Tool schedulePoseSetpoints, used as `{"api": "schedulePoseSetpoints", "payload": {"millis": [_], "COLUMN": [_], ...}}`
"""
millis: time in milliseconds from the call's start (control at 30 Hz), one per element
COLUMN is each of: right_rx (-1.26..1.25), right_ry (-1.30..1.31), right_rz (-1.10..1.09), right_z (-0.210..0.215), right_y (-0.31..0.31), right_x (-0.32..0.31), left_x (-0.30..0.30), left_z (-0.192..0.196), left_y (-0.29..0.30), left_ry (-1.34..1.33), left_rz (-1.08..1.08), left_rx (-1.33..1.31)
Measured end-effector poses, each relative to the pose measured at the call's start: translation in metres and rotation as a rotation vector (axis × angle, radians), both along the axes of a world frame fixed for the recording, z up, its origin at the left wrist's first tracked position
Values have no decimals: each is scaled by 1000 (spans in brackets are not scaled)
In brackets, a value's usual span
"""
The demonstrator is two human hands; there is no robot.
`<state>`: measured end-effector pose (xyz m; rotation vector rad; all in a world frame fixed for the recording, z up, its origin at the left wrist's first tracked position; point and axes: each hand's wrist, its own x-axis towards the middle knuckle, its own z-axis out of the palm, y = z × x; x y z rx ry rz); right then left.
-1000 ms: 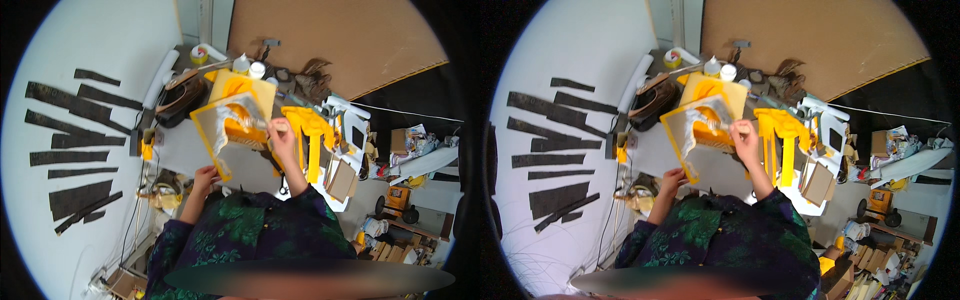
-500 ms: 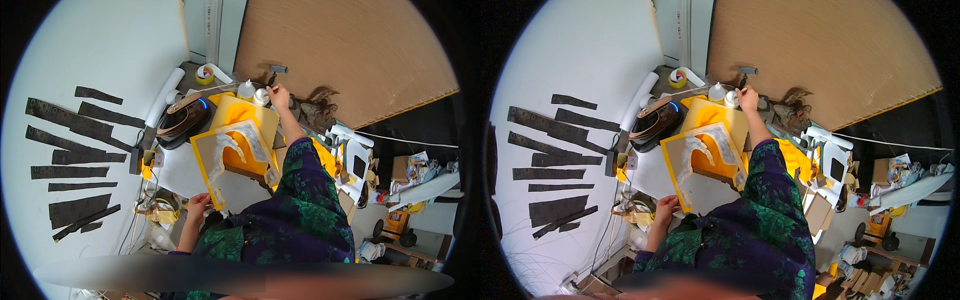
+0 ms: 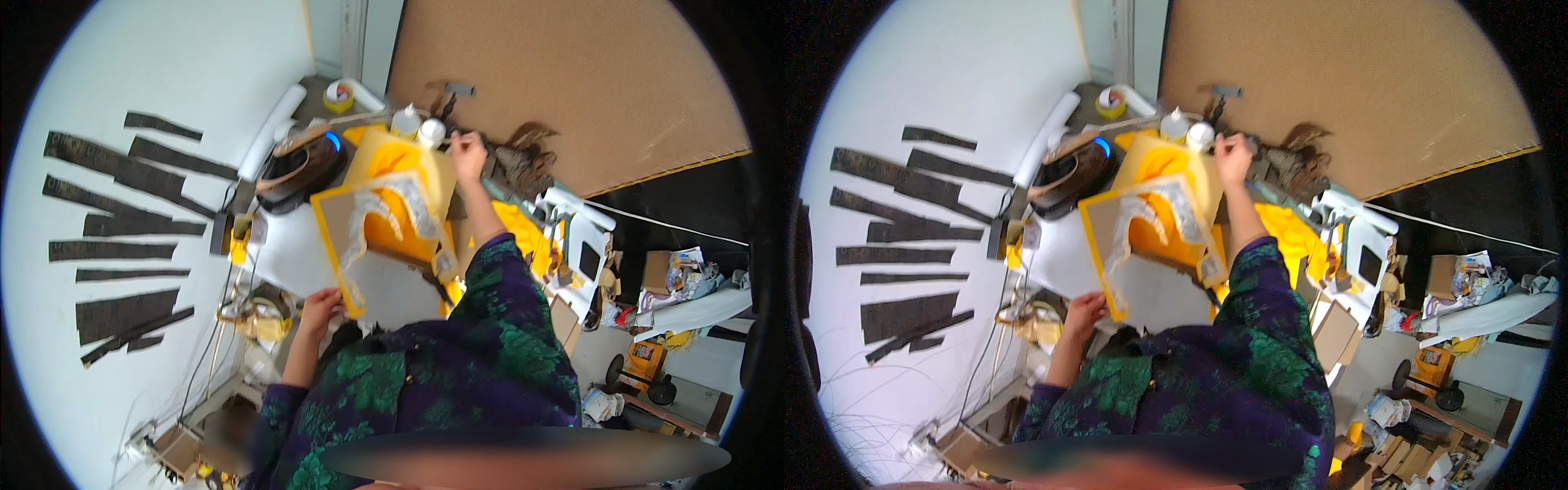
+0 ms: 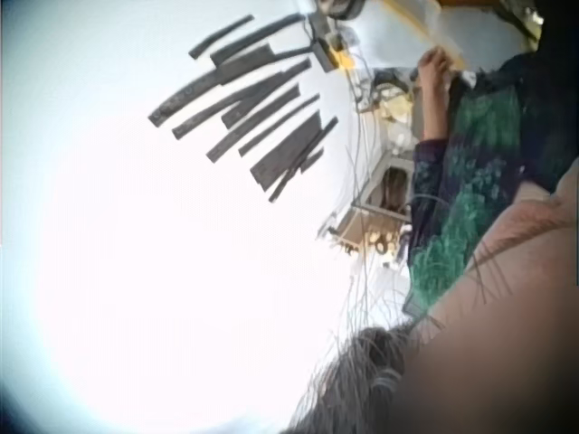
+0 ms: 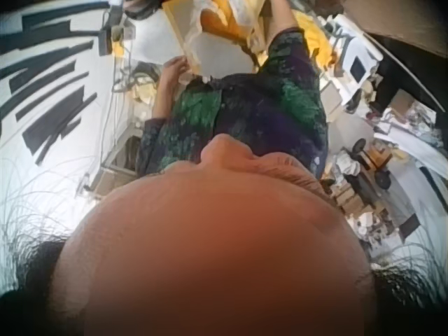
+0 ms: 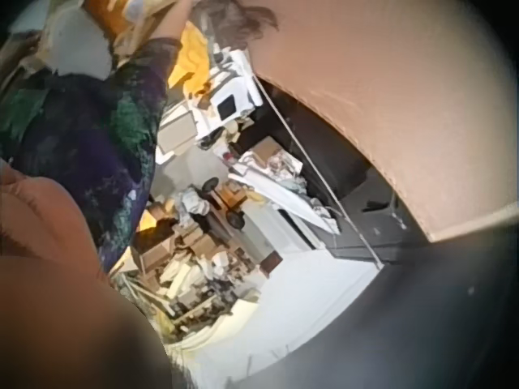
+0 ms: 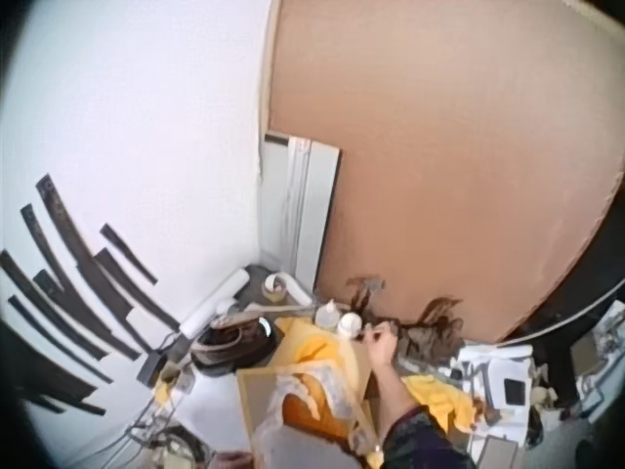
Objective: The person holds a yellow mask-shaped object and applies white paint with a brush to its surface. They repeatedly dip the brush into a container and continue painting different areas of the mask while rotating it to reach various sections.
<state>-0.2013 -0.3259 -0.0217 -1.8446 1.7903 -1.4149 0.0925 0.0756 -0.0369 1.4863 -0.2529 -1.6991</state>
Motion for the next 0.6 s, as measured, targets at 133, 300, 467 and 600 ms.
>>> {"api": "schedulePoseSetpoints", "payload": {"millis": [133, 300, 467, 600], "right_rx": [83, 341, 567, 559], "right_ry": [-597, -687, -557, -466], "right_rz": [261, 647, 705, 645], "right_z": [58, 83, 54, 46], "right_y": [81, 262, 349, 369], "right_x": [16, 38, 56, 61], "left_x": [3, 8, 9, 10], "left_z": [10, 5, 2, -7], "left_y": [-5, -11, -16, -18], "left_ry": [-22, 14, 45, 78], "left_rz": [-87, -117, -161, -187], "left_rx": [-3, -36, -46, -78]}}
